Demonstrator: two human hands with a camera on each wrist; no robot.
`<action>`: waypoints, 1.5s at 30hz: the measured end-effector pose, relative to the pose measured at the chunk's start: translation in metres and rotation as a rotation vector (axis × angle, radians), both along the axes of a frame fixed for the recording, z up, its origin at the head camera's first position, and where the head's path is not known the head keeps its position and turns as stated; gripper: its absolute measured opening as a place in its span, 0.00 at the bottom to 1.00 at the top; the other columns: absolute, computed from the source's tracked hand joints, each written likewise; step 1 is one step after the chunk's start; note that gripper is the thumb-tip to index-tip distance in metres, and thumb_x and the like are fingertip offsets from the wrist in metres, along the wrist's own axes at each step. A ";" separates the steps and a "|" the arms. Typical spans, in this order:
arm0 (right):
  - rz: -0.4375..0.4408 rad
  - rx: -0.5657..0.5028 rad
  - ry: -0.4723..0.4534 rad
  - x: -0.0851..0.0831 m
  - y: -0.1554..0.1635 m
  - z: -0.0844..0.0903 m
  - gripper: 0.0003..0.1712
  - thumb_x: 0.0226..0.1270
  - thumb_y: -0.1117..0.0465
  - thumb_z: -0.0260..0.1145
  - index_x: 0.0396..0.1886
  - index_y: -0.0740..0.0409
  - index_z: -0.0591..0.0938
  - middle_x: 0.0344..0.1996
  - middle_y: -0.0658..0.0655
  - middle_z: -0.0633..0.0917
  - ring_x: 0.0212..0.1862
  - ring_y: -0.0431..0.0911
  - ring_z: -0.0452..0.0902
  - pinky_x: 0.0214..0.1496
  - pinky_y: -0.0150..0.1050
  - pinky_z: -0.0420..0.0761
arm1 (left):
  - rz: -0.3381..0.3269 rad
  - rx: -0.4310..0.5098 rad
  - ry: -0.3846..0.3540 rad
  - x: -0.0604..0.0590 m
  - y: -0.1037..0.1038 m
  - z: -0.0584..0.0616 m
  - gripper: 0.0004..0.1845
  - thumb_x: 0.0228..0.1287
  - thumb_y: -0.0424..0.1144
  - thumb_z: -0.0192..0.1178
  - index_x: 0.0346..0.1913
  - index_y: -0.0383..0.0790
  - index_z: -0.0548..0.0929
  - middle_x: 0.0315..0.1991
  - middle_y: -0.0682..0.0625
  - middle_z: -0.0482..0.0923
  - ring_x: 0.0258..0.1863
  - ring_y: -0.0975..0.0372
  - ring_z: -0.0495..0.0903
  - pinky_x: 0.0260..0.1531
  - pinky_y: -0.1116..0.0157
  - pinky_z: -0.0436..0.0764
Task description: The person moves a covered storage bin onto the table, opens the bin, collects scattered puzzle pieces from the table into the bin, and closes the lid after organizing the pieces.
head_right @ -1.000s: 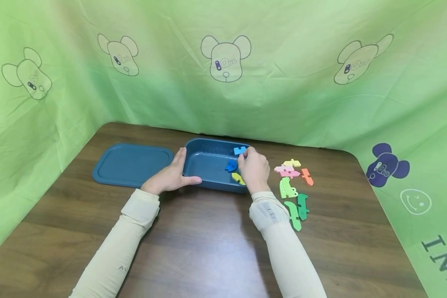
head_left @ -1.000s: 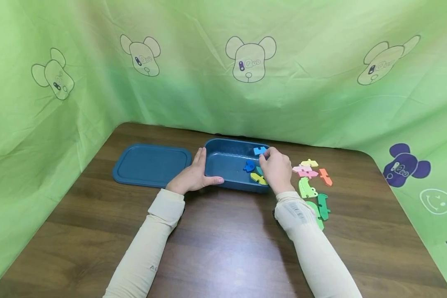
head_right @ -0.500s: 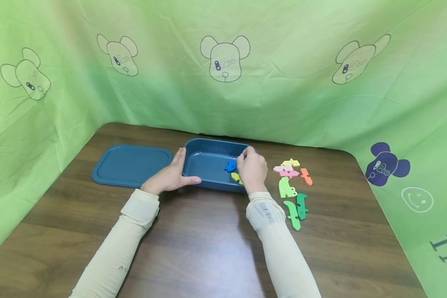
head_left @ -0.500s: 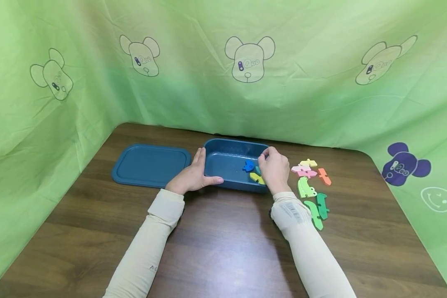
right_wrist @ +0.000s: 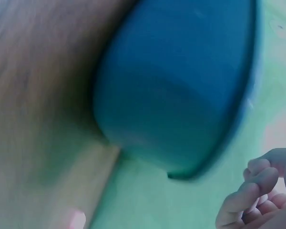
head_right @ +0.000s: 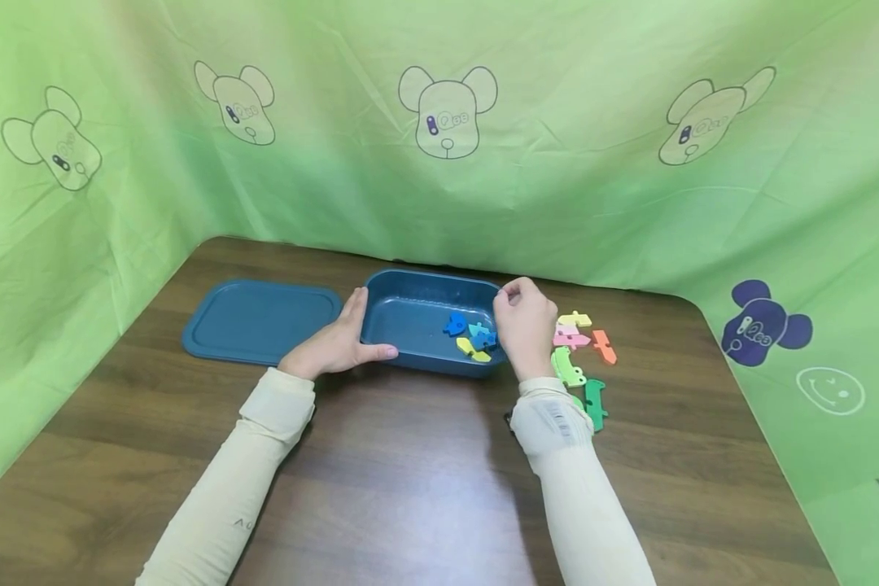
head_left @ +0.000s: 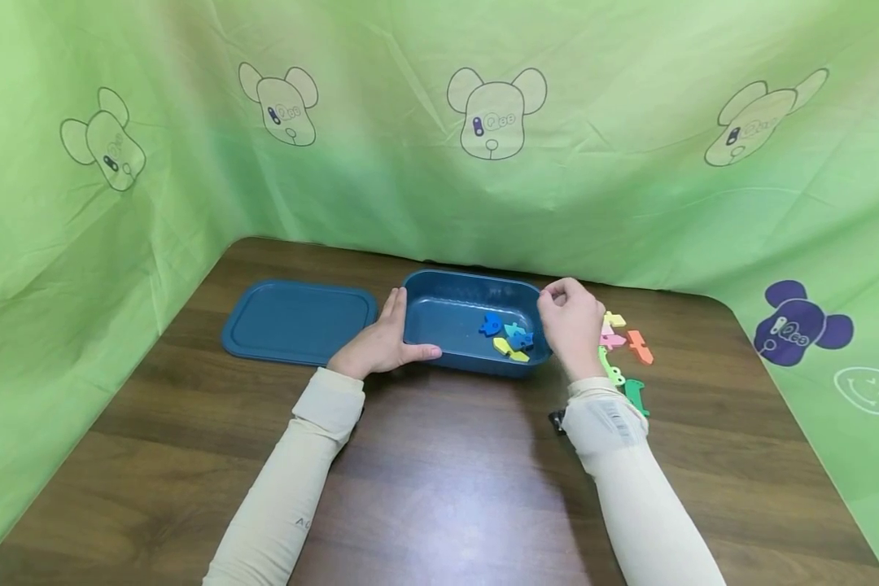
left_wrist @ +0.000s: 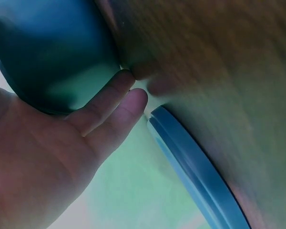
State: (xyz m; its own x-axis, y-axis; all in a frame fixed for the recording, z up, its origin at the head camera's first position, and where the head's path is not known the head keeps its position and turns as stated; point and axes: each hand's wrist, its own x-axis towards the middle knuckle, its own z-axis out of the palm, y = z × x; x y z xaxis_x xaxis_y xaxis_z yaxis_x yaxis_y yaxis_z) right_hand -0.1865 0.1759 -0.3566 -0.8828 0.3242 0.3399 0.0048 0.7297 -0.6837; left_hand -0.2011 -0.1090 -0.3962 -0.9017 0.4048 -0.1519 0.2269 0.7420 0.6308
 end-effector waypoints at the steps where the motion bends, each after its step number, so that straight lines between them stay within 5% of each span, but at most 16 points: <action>1: 0.005 -0.001 -0.002 0.002 0.004 0.003 0.11 0.71 0.60 0.59 0.38 0.63 0.83 0.27 0.60 0.80 0.37 0.56 0.74 0.38 0.44 0.69 | -0.002 -0.001 0.001 0.000 0.000 0.000 0.67 0.60 0.70 0.63 0.80 0.43 0.27 0.82 0.45 0.25 0.58 0.45 0.78 0.44 0.55 0.80; 9: 0.162 0.151 -0.058 0.015 0.052 0.007 0.10 0.70 0.61 0.59 0.35 0.62 0.84 0.23 0.56 0.85 0.31 0.50 0.79 0.47 0.46 0.68 | -0.001 -0.003 -0.008 0.000 0.000 0.001 0.67 0.60 0.70 0.63 0.80 0.43 0.27 0.81 0.47 0.24 0.58 0.45 0.78 0.43 0.55 0.80; 17: 0.384 0.312 -0.244 0.032 0.113 -0.001 0.08 0.70 0.61 0.65 0.37 0.62 0.86 0.21 0.48 0.80 0.27 0.45 0.73 0.30 0.42 0.72 | 0.002 -0.006 -0.006 0.000 0.000 0.001 0.68 0.59 0.71 0.63 0.80 0.43 0.27 0.81 0.47 0.23 0.58 0.46 0.78 0.48 0.54 0.79; 22: 0.409 0.375 -0.373 0.047 0.144 -0.007 0.06 0.69 0.62 0.66 0.35 0.60 0.86 0.26 0.49 0.81 0.33 0.47 0.74 0.37 0.45 0.72 | 0.005 0.000 -0.008 0.001 -0.001 0.001 0.68 0.59 0.71 0.63 0.80 0.43 0.27 0.81 0.47 0.24 0.59 0.45 0.77 0.47 0.54 0.79; 28: 0.437 0.430 -0.475 0.066 0.169 -0.017 0.06 0.66 0.64 0.65 0.27 0.56 0.82 0.23 0.48 0.78 0.29 0.45 0.71 0.32 0.44 0.70 | 0.006 0.004 -0.005 0.001 -0.002 0.001 0.68 0.59 0.71 0.63 0.80 0.43 0.27 0.81 0.46 0.24 0.63 0.44 0.74 0.51 0.53 0.78; 35: 0.478 0.353 -0.576 0.084 0.178 -0.029 0.04 0.60 0.70 0.66 0.29 0.59 0.80 0.24 0.50 0.77 0.25 0.44 0.72 0.28 0.42 0.73 | 0.009 0.008 -0.009 0.001 -0.001 -0.001 0.68 0.59 0.71 0.63 0.81 0.43 0.27 0.82 0.46 0.25 0.64 0.43 0.73 0.52 0.52 0.78; 38: 0.478 0.329 -0.583 0.089 0.179 -0.033 0.05 0.59 0.71 0.67 0.31 0.60 0.79 0.23 0.50 0.77 0.22 0.44 0.73 0.26 0.41 0.74 | 0.008 0.008 -0.011 0.001 0.000 -0.002 0.68 0.59 0.71 0.63 0.81 0.43 0.27 0.82 0.46 0.25 0.65 0.43 0.72 0.54 0.51 0.77; 45: 0.466 0.484 -0.438 0.091 0.180 -0.040 0.10 0.57 0.68 0.71 0.28 0.54 0.77 0.24 0.48 0.77 0.28 0.45 0.70 0.33 0.46 0.71 | 0.002 0.011 0.002 0.001 0.002 -0.002 0.67 0.59 0.70 0.64 0.81 0.43 0.28 0.81 0.46 0.25 0.66 0.43 0.70 0.54 0.51 0.77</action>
